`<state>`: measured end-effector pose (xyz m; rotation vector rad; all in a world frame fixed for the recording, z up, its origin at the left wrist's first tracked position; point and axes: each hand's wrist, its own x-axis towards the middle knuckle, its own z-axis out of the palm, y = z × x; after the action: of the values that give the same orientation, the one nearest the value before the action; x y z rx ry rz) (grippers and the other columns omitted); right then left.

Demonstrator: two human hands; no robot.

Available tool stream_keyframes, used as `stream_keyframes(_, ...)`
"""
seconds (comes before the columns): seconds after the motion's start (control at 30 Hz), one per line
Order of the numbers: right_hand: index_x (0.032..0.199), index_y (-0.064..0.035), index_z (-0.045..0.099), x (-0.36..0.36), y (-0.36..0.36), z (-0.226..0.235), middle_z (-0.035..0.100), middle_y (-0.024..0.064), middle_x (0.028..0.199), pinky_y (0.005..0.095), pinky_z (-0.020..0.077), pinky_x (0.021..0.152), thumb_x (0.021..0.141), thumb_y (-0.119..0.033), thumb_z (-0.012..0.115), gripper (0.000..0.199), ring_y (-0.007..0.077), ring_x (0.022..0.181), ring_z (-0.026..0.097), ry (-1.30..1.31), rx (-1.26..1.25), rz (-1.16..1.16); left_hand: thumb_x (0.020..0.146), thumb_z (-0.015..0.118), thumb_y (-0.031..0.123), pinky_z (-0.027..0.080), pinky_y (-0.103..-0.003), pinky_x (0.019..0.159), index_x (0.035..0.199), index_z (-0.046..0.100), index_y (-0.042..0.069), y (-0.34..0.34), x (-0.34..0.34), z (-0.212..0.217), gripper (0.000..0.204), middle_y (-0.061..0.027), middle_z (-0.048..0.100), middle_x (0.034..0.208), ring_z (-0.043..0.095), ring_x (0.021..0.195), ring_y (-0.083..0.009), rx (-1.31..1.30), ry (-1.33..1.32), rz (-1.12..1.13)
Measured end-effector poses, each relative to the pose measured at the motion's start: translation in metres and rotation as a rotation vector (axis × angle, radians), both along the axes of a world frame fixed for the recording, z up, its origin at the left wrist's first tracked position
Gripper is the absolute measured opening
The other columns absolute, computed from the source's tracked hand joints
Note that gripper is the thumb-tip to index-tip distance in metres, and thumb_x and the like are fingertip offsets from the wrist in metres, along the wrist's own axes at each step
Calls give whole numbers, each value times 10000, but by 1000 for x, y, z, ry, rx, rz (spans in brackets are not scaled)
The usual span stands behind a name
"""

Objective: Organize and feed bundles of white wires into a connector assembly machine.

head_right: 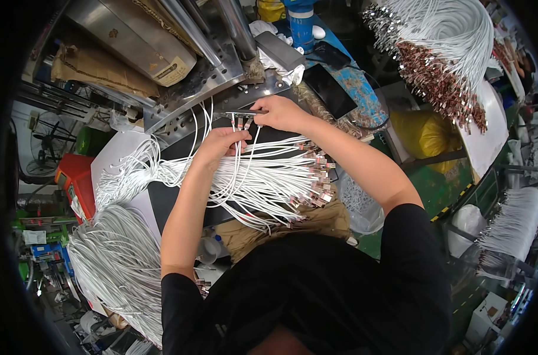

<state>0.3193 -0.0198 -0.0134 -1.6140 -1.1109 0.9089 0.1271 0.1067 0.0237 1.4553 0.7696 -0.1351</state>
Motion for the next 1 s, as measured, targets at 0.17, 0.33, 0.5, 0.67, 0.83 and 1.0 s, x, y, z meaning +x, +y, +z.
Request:
stream_keyframes(0.17, 1105, 0, 701, 0, -2, 3, 720, 72, 873, 292, 495, 714, 834, -277, 755, 391, 125, 773, 638, -47, 53, 36, 924, 697, 244, 481, -193, 669, 998, 750, 41, -7, 4, 0, 222, -15, 718, 833, 661, 739, -79, -70, -101, 86)
stream_keyframes(0.33, 1077, 10, 695, 8, -10, 26, 721, 70, 906, 287, 488, 745, 836, -341, 801, 438, 118, 823, 636, 55, -92, -1, 974, 631, 193, 497, -238, 644, 1062, 725, -10, 3, -1, -1, 240, -53, 728, 922, 616, 699, -87, -201, -123, 126)
stream_keyframes(0.5, 1057, 9, 689, 7, -10, 13, 720, 66, 917, 273, 479, 763, 833, -327, 813, 422, 112, 841, 632, 120, 40, 83, 996, 587, 179, 487, -242, 626, 1114, 697, -24, 11, 4, 0, 259, -60, 724, 946, 564, 659, -91, -218, -59, -18)
stream_keyframes(0.67, 1065, 6, 685, 8, -11, 14, 719, 64, 911, 264, 475, 760, 834, -319, 814, 419, 108, 840, 631, 82, 46, 104, 1009, 561, 189, 495, -237, 643, 1128, 690, -21, 4, 2, 1, 273, -67, 723, 996, 567, 679, -91, -200, -86, -19)
stream_keyframes(0.83, 1089, 19, 679, 6, -13, 19, 717, 63, 911, 269, 475, 762, 823, -314, 823, 450, 106, 840, 629, 43, -12, 148, 1015, 550, 204, 517, -250, 689, 1131, 693, -11, 2, 2, 1, 283, -57, 716, 990, 572, 701, -101, -230, -116, 63)
stream_keyframes(1.0, 1105, 28, 677, 11, -11, 16, 718, 64, 915, 265, 473, 765, 809, -297, 837, 468, 106, 841, 627, 129, -69, 33, 1029, 538, 241, 535, -273, 738, 1128, 697, 2, 0, 2, 7, 304, -29, 688, 913, 606, 753, -116, -177, -65, 6)
